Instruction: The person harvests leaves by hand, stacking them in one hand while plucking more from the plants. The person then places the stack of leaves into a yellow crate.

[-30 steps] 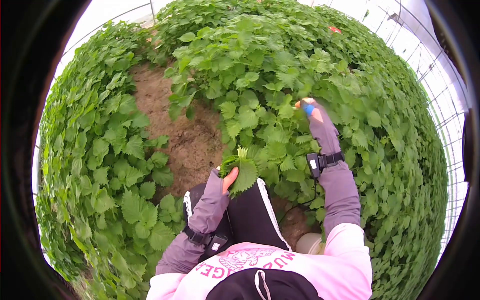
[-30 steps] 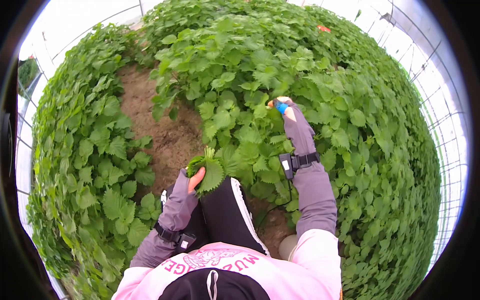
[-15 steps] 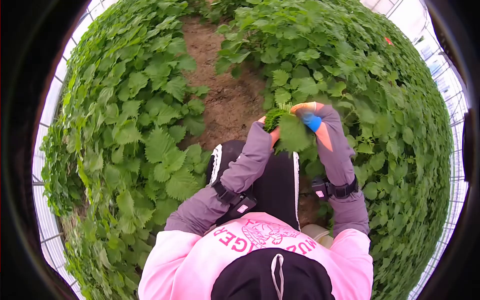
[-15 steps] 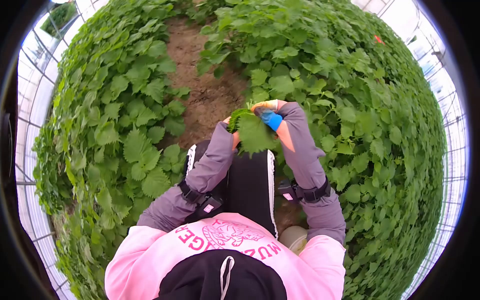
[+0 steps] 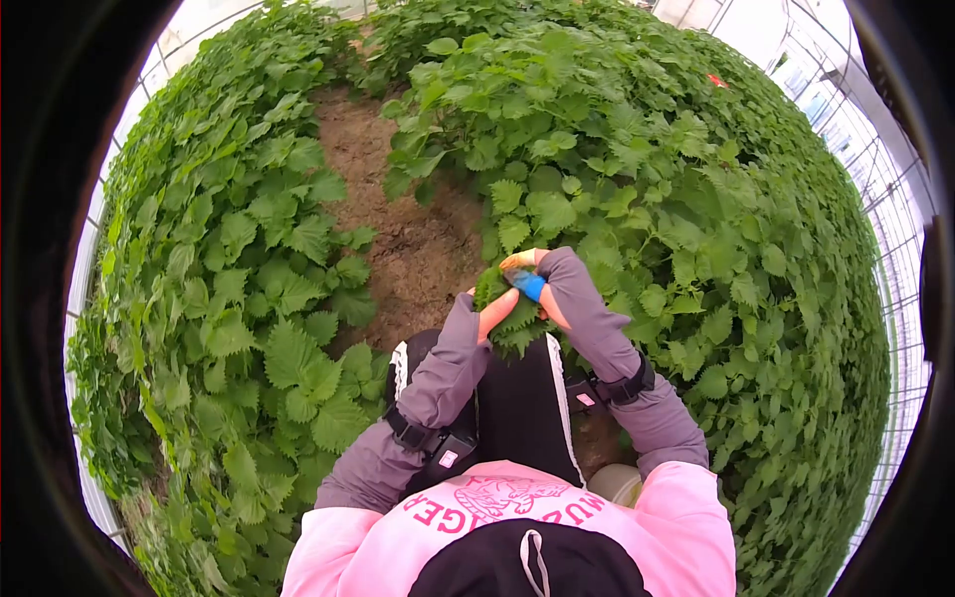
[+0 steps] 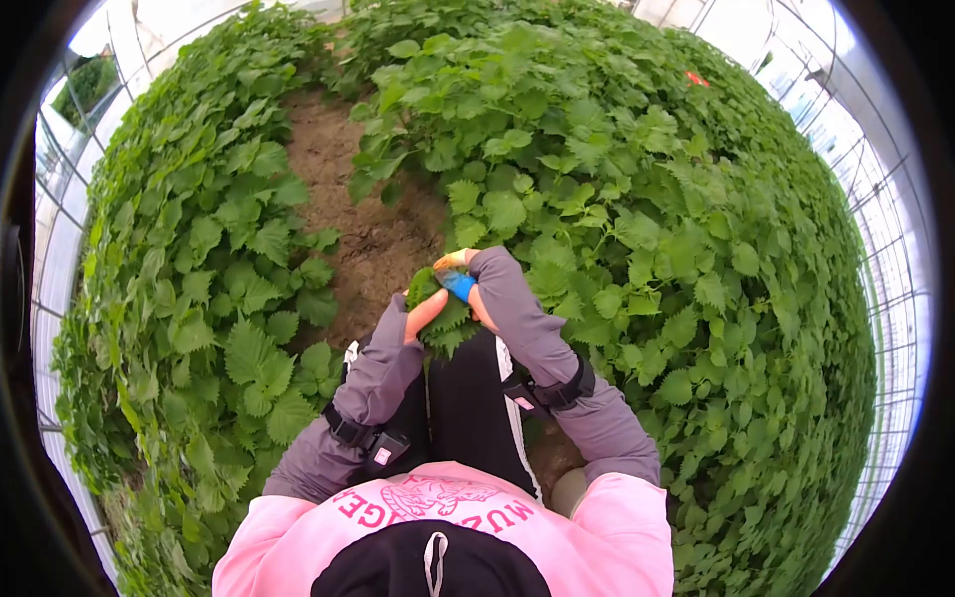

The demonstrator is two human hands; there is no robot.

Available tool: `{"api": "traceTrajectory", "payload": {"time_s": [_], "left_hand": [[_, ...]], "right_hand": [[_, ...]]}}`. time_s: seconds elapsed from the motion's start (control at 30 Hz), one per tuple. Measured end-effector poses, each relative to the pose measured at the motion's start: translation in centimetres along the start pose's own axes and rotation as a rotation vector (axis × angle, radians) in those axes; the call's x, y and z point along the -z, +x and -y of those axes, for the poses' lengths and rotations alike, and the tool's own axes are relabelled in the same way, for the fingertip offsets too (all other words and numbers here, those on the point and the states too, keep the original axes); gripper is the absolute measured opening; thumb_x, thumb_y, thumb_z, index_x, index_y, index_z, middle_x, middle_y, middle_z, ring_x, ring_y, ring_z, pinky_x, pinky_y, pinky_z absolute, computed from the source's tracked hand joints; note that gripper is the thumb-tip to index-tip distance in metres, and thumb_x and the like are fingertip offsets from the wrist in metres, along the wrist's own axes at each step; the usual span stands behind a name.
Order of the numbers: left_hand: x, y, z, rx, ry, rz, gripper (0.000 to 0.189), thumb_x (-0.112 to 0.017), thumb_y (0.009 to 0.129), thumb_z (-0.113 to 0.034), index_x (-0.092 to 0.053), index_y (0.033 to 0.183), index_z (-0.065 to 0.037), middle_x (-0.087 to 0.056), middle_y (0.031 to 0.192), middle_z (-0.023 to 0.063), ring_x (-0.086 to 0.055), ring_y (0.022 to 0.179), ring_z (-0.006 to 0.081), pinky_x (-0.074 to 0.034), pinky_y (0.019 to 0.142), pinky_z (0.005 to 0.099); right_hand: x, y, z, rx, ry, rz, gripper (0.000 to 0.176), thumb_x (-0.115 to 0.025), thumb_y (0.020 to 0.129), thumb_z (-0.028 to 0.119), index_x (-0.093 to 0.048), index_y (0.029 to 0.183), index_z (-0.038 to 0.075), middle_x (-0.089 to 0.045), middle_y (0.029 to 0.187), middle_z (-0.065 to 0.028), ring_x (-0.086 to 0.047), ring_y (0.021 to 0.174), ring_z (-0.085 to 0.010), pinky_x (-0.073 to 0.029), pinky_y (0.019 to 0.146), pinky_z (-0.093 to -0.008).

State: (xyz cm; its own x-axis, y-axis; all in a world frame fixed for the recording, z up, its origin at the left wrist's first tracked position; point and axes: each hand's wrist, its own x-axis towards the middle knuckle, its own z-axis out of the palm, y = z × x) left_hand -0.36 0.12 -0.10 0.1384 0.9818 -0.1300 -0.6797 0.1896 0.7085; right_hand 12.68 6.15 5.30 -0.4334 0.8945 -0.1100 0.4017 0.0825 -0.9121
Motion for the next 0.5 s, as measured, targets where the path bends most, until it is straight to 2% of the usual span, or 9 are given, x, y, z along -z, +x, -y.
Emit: {"api": "traceTrajectory", "payload": {"time_s": [0.07,0.13,0.17,0.23,0.27,0.3,0.33,0.43,0.5], "left_hand": [[2.2,1.8,1.9,-0.03,0.179,-0.033,0.023,-0.057,0.085,-0.018,-0.055,0.101,-0.002,-0.06,0.089,0.0022,-0.057,0.07,0.0109,-0.049,0.063,0.0259],[2.7,2.1,1.9,-0.027,0.168,-0.04,0.022,-0.056,0.085,-0.014,-0.055,0.103,-0.002,-0.06,0.091,0.0013,-0.056,0.074,0.0095,-0.047,0.065,0.0252],[2.7,2.2,1.6,-0.024,0.217,-0.084,0.022,-0.056,0.084,-0.014,-0.055,0.104,-0.003,-0.06,0.09,0.0006,-0.055,0.076,0.0089,-0.046,0.066,0.0251],[2.7,2.2,1.1,-0.004,0.231,-0.114,0.022,-0.057,0.084,-0.013,-0.056,0.104,-0.003,-0.059,0.091,-0.0013,-0.051,0.08,0.0073,-0.044,0.069,0.0246],[3.2,2.5,1.3,-0.009,0.238,-0.11,0.022,-0.057,0.084,-0.013,-0.056,0.104,-0.003,-0.059,0.091,-0.0013,-0.051,0.08,0.0073,-0.044,0.069,0.0246],[4.0,3.0,1.7,0.007,0.254,-0.109,0.022,-0.057,0.084,-0.013,-0.056,0.103,-0.003,-0.058,0.091,-0.0016,-0.051,0.079,0.0071,-0.044,0.068,0.0243],[4.5,3.3,2.1,0.023,0.269,-0.109,0.022,-0.057,0.084,-0.013,-0.056,0.103,-0.003,-0.058,0.09,-0.0018,-0.051,0.078,0.0069,-0.044,0.068,0.0241],[4.4,4.1,2.1,0.015,0.234,-0.117,0.024,-0.059,0.083,-0.015,-0.056,0.103,-0.003,-0.058,0.089,-0.0019,-0.051,0.078,0.0067,-0.043,0.067,0.024],[5.4,4.9,2.7,0.023,0.26,-0.151,0.025,-0.06,0.083,-0.017,-0.057,0.103,-0.003,-0.059,0.089,-0.0016,-0.051,0.077,0.007,-0.043,0.067,0.024]], "right_hand": [[1.2,0.9,0.1,-0.02,0.039,0.097,0.015,-0.057,0.082,0.015,-0.064,0.093,0.008,-0.052,0.057,0.0014,-0.04,0.042,-0.0049,-0.032,0.039,-0.0221],[3.9,3.6,-0.8,0.081,0.183,-0.1,0.017,-0.054,0.081,0.01,-0.063,0.095,0.007,-0.06,0.073,-0.0036,-0.044,0.045,-0.0057,-0.034,0.039,-0.0204],[5.8,5.6,-1.1,0.205,0.164,-0.309,0.019,-0.049,0.082,0.007,-0.06,0.097,0.007,-0.06,0.08,-0.007,-0.045,0.047,-0.0069,-0.035,0.041,-0.0208],[11.3,9.3,0.4,0.12,0.274,-0.641,0.021,-0.047,0.082,0.002,-0.054,0.101,0.002,-0.055,0.082,-0.0069,-0.044,0.049,-0.0072,-0.036,0.042,-0.0202],[14.1,11.7,-0.7,0.307,0.05,-0.811,0.027,-0.05,0.079,-0.002,-0.05,0.106,-0.001,-0.053,0.086,-0.0077,-0.046,0.051,-0.0076,-0.037,0.043,-0.0199],[18.1,15.3,-3.4,0.379,0.033,-0.923,0.034,-0.049,0.077,-0.006,-0.045,0.111,-0.003,-0.051,0.094,-0.0099,-0.049,0.053,-0.0085,-0.038,0.043,-0.02],[20.0,16.7,-3.6,0.366,0.062,-0.988,0.037,-0.047,0.077,-0.007,-0.042,0.113,-0.004,-0.05,0.097,-0.0113,-0.053,0.055,-0.0108,-0.04,0.044,-0.021],[21.9,18.9,-6.2,0.282,0.082,-0.969,0.04,-0.045,0.078,-0.006,-0.039,0.117,-0.004,-0.048,0.1,-0.0119,-0.055,0.055,-0.0135,-0.042,0.044,-0.0225],[20.7,18.8,-7.6,0.068,0.362,-0.977,0.017,-0.044,0.079,-0.001,-0.043,0.096,-0.001,-0.051,0.081,-0.0114,-0.053,0.045,-0.0192,-0.041,0.038,-0.0272]]}}
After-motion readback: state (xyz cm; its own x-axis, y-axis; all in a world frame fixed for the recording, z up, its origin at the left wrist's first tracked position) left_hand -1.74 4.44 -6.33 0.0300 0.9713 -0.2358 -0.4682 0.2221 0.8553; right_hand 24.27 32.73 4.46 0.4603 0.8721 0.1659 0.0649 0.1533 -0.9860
